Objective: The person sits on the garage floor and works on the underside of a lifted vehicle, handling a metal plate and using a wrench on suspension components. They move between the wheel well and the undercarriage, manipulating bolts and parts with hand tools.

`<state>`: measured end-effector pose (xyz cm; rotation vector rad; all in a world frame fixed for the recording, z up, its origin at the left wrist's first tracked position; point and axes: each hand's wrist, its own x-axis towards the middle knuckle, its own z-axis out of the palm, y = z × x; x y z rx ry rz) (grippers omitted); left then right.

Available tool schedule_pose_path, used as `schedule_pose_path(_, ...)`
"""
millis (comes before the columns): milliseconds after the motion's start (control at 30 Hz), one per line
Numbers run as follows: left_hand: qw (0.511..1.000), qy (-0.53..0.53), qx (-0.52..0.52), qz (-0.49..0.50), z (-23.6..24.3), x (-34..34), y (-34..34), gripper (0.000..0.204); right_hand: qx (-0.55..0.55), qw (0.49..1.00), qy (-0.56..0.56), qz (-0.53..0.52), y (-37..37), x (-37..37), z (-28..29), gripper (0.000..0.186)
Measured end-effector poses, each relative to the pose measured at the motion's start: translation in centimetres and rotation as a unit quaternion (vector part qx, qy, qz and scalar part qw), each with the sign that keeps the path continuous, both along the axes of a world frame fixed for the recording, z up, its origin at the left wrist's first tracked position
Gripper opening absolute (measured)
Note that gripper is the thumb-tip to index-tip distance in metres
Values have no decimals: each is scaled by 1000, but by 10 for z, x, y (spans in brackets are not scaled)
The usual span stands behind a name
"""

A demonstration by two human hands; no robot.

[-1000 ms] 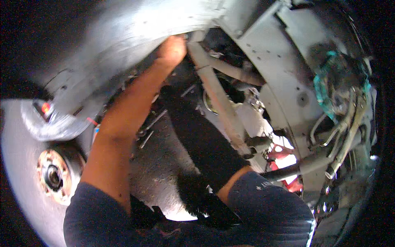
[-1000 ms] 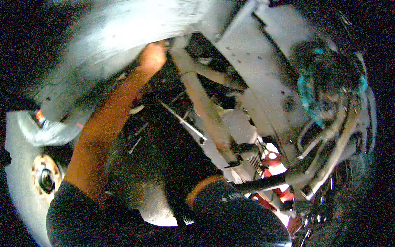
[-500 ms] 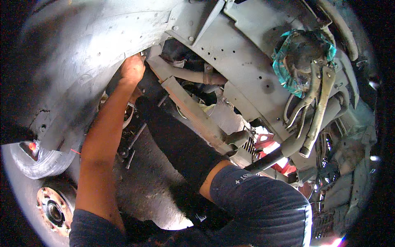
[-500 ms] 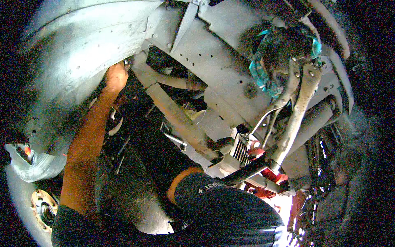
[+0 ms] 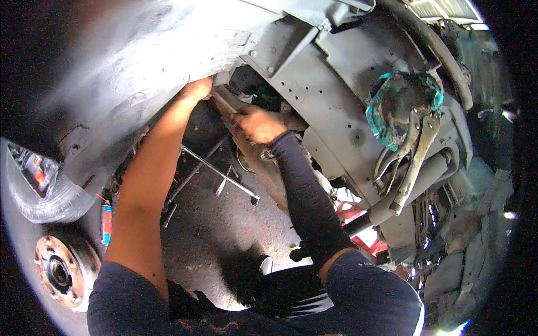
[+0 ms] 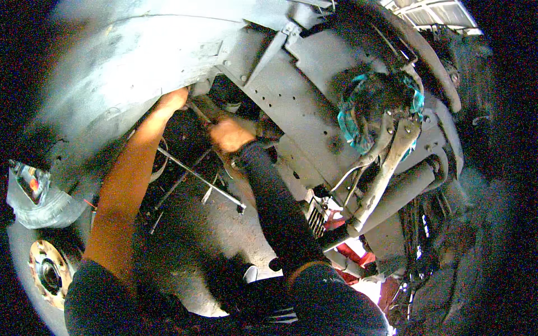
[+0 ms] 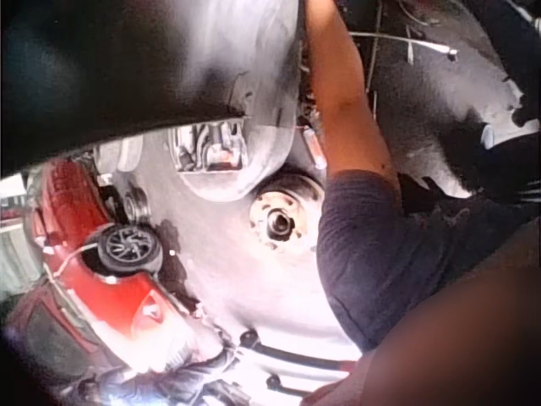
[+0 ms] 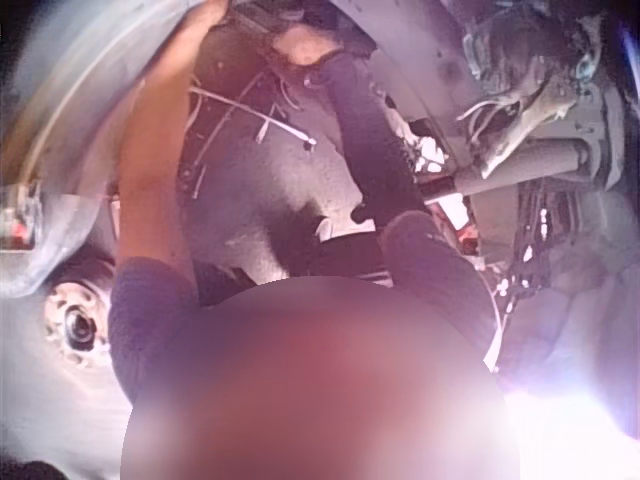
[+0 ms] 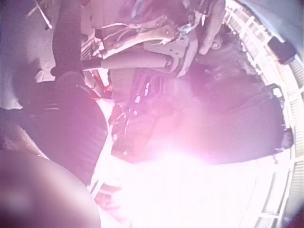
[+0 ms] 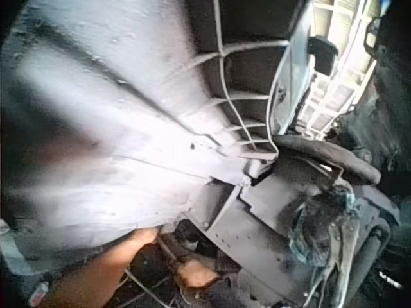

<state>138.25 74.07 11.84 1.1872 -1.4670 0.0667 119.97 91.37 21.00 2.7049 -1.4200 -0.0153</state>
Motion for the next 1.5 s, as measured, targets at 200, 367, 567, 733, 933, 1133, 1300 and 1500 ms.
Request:
schedule_pose_path(200, 998, 25, 64, 2, 4, 0, 15, 57, 96, 980, -100, -145, 14, 46, -29, 43)
schedule_pose_path(367, 958, -17, 261, -122, -1, 11, 32, 59, 55, 979, -157, -116, -15, 87, -163, 39)
schedule_pose_path(567, 990, -117, 59, 46, -24, 7, 23, 63, 40, 945, -325, -6, -140, 94, -286, 54)
schedule_pose_path(733, 986, -139, 6, 93, -31, 4, 18, 64, -10, 984, -177, 18, -174, 67, -309, 55)
schedule_pose_path(933, 989, -53, 132, -49, -11, 8, 31, 62, 133, 937, -177, -271, -128, 72, -274, 52)
schedule_pose_path(1133, 997, -48, 58, -3, -9, 3, 28, 59, 100, 956, -109, -254, -36, 49, -182, 47)
schedule_pose_path(1300, 999, -23, 31, 13, -6, -3, 13, 57, 10, 984, -20, -175, 15, 13, -2, 56)
schedule_pose_path(1500, 987, 7, 146, -67, 0, 6, 19, 57, 25, 984, 28, -176, 12, 41, 66, 39)
